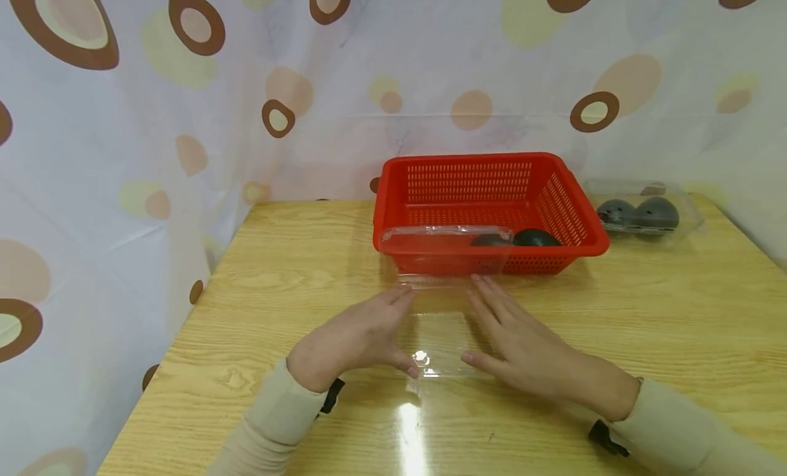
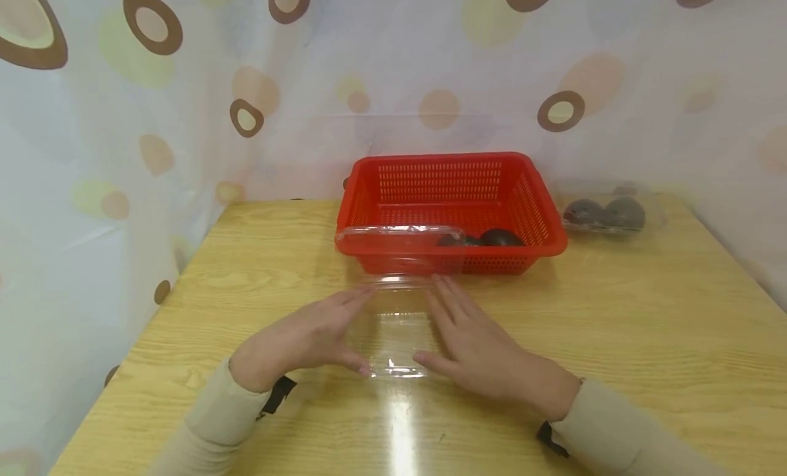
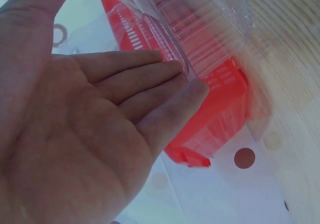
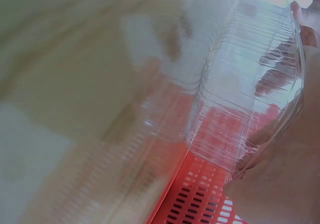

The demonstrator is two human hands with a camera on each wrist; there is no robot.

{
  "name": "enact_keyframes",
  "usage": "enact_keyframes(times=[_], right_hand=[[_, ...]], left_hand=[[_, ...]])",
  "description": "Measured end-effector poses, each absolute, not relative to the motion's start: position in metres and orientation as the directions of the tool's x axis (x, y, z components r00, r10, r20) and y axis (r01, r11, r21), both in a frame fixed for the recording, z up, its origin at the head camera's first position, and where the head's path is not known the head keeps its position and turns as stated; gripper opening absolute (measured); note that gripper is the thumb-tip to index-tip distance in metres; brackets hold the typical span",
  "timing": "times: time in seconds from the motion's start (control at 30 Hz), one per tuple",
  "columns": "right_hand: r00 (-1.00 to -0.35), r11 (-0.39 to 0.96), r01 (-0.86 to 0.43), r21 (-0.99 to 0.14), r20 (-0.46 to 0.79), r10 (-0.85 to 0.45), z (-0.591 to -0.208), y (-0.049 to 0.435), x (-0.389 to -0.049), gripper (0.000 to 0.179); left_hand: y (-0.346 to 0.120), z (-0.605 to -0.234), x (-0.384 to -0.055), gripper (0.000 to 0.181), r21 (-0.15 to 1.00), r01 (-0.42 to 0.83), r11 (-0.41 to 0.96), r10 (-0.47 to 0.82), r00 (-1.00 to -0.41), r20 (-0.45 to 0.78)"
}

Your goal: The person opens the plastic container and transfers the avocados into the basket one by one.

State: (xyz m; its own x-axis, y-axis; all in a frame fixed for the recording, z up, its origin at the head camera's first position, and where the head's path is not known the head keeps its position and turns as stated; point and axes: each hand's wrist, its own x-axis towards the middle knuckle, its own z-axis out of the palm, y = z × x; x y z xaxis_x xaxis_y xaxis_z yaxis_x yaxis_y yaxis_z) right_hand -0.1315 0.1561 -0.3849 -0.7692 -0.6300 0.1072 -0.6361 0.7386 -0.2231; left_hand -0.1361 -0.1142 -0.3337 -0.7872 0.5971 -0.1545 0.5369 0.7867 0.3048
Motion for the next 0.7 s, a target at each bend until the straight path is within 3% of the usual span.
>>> enact_keyframes(times=[0.7], right_hand=[[-0.746, 0.721, -0.654, -0.231, 0.035, -0.665, -0.382, 0.099, -0.134, 0.089]], left_hand=[[-0.152, -0.331, -0.122, 0.116, 0.319, 0.370, 0.873, 0.442, -0.877, -0.190]])
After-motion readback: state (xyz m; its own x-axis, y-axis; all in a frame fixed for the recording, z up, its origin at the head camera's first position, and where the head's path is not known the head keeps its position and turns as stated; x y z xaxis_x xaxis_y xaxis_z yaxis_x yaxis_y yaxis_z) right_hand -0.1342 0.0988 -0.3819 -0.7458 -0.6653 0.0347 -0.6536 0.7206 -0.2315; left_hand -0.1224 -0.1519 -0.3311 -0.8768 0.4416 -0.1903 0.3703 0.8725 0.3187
